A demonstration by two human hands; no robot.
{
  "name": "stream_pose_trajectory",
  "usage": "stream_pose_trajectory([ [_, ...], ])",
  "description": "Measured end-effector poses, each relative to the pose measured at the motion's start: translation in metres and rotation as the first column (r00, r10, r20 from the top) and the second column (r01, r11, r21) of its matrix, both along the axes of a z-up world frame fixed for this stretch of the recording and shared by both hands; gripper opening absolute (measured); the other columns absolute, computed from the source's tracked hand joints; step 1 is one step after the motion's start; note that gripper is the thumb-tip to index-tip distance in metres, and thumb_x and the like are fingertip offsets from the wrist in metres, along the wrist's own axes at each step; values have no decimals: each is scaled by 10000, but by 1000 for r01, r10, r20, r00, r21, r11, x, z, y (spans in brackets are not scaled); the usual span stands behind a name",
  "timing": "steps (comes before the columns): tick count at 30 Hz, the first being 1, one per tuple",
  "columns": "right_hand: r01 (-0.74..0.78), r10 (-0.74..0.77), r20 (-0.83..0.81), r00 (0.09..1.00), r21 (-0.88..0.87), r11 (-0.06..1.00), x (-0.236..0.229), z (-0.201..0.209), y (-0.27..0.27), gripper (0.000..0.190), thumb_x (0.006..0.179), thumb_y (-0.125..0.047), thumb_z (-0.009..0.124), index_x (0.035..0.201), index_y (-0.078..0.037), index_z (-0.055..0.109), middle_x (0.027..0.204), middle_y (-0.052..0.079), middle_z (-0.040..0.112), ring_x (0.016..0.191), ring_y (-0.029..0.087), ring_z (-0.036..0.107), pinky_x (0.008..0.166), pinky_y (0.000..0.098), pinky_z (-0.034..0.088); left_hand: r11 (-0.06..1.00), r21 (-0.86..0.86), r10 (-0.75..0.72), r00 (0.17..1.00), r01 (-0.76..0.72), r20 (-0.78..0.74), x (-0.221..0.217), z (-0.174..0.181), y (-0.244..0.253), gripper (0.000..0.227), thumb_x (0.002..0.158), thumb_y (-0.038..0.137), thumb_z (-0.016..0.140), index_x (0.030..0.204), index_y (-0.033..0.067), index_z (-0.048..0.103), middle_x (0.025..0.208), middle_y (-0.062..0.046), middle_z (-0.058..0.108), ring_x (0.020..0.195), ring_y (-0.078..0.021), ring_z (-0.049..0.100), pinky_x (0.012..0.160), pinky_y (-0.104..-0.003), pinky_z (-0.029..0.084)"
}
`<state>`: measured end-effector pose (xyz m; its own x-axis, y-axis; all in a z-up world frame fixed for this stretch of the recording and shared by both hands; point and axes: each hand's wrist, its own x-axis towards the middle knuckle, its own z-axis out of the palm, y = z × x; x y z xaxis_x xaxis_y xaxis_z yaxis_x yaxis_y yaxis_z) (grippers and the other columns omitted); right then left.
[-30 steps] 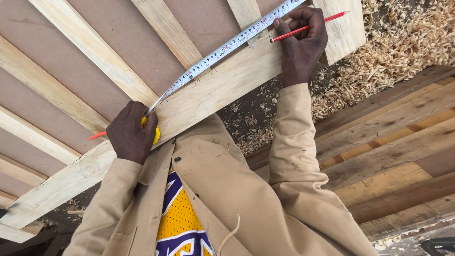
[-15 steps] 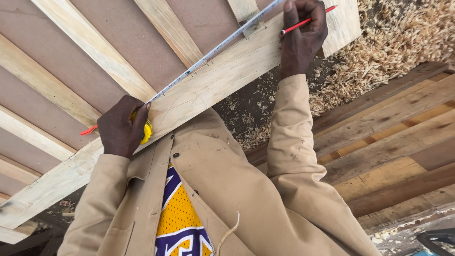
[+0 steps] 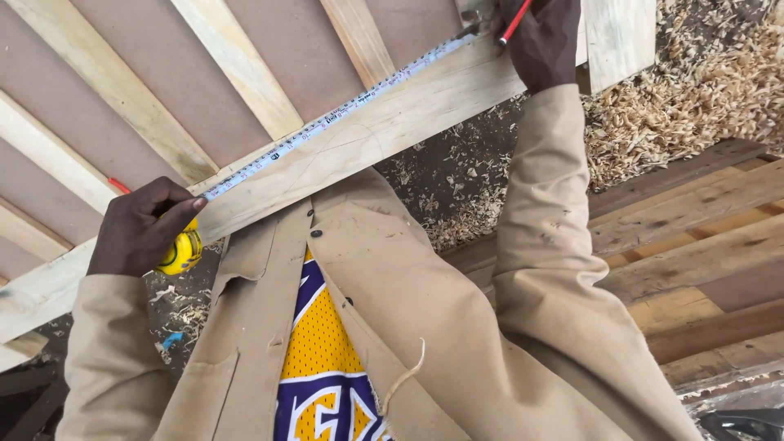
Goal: Measuring and marking a wooden furniture frame using a tape measure and pencil.
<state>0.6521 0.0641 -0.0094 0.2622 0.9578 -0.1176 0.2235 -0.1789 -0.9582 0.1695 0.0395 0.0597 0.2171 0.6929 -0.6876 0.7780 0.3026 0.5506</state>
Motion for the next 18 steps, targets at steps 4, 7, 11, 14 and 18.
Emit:
stream_pose_trajectory([
  [4, -40, 131, 467, 875, -199, 979, 8, -14, -3, 226, 875, -129, 494, 701, -112, 351, 663, 51, 381, 632, 179, 308, 584, 363, 255, 999, -12, -53, 996, 52, -75, -10, -7, -6, 226, 891, 266, 610, 755, 98, 544, 585, -1, 441, 578, -109, 342, 539, -268, 295],
  [7, -105, 209, 490, 847, -230, 967, 8, -10, -3, 205, 897, -169, 527, 751, -107, 397, 710, 47, 427, 649, 171, 342, 560, 353, 276, 995, 35, -88, 990, 92, -107, -10, -13, -7, 224, 897, 287, 606, 768, 113, 548, 607, 1, 469, 590, -121, 376, 566, -284, 315],
  [11, -254, 389, 533, 751, -311, 916, 7, -11, -2, 318, 950, -261, 604, 702, -176, 423, 725, -21, 437, 664, 133, 393, 573, 329, 269, 970, 165, -148, 973, 178, -180, -6, -19, -5, 177, 890, 297, 617, 820, 136, 597, 652, -23, 559, 595, -164, 479, 558, -341, 355],
  [14, -210, 322, 447, 835, -284, 936, -1, 0, 0, 352, 930, -272, 780, 735, -135, 521, 708, -35, 529, 641, 81, 428, 554, 295, 305, 936, 266, -180, 962, 231, -204, -16, -32, -6, 161, 886, 272, 640, 818, 137, 585, 673, -10, 562, 622, -173, 503, 569, -334, 358],
  [18, -292, 430, 719, 546, -317, 902, 15, -36, -5, 637, 1000, -542, 802, 716, -162, 377, 680, -47, 492, 672, 104, 456, 602, 310, 282, 882, 369, -206, 945, 292, -254, -19, -40, -7, 116, 876, 256, 612, 829, 153, 589, 763, 15, 595, 702, -185, 557, 603, -348, 382],
])
